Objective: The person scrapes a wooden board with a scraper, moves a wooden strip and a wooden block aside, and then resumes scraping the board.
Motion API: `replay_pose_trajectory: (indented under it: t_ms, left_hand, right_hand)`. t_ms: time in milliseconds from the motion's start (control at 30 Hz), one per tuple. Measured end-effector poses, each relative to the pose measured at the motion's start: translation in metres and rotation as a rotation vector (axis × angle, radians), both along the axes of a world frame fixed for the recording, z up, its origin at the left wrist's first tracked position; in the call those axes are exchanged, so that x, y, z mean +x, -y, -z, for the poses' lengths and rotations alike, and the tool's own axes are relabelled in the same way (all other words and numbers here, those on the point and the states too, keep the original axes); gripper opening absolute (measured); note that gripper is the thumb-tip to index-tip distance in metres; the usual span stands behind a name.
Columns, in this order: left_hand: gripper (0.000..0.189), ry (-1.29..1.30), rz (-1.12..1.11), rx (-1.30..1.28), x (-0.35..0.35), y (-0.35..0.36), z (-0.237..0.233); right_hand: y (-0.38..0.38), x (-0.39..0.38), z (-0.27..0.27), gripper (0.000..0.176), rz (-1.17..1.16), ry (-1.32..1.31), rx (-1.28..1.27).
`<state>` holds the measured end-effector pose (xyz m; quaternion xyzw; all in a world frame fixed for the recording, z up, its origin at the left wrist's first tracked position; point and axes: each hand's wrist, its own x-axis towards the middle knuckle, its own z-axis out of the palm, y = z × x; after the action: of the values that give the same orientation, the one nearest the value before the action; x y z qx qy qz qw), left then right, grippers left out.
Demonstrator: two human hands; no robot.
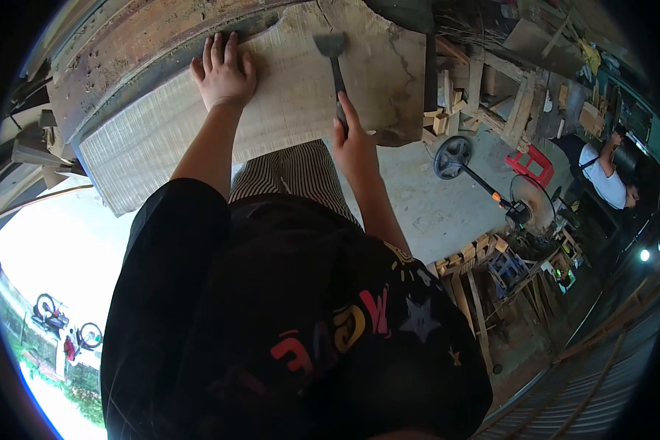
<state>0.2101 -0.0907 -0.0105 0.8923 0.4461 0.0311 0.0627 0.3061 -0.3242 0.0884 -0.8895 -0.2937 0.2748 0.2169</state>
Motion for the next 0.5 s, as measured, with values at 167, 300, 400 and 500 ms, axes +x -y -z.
replay_pose_trajectory:
  t_ms: [167, 300, 400, 500]
  left_hand:
    - [0.052, -0.032, -0.005, -0.006, 0.002, -0.002, -0.002]
    - [0.053, -0.009, -0.006, -0.006, -0.001, 0.002, 0.0]
    - [0.053, -0.005, -0.002, -0.011, 0.0, 0.0, -0.001]
    - [0.053, 0.019, -0.002, -0.019, -0.001, 0.001, -0.001]
  right_hand:
    - [0.016, -0.011, -0.003, 0.053, 0.006, 0.015, 0.101]
    - [-0.043, 0.029, -0.007, 0.053, -0.002, 0.005, -0.064]
    - [-0.036, 0.025, -0.003, 0.053, 0.002, 0.003, -0.076]
    - [0.007, -0.005, -0.005, 0.053, -0.019, -0.001, 0.042]
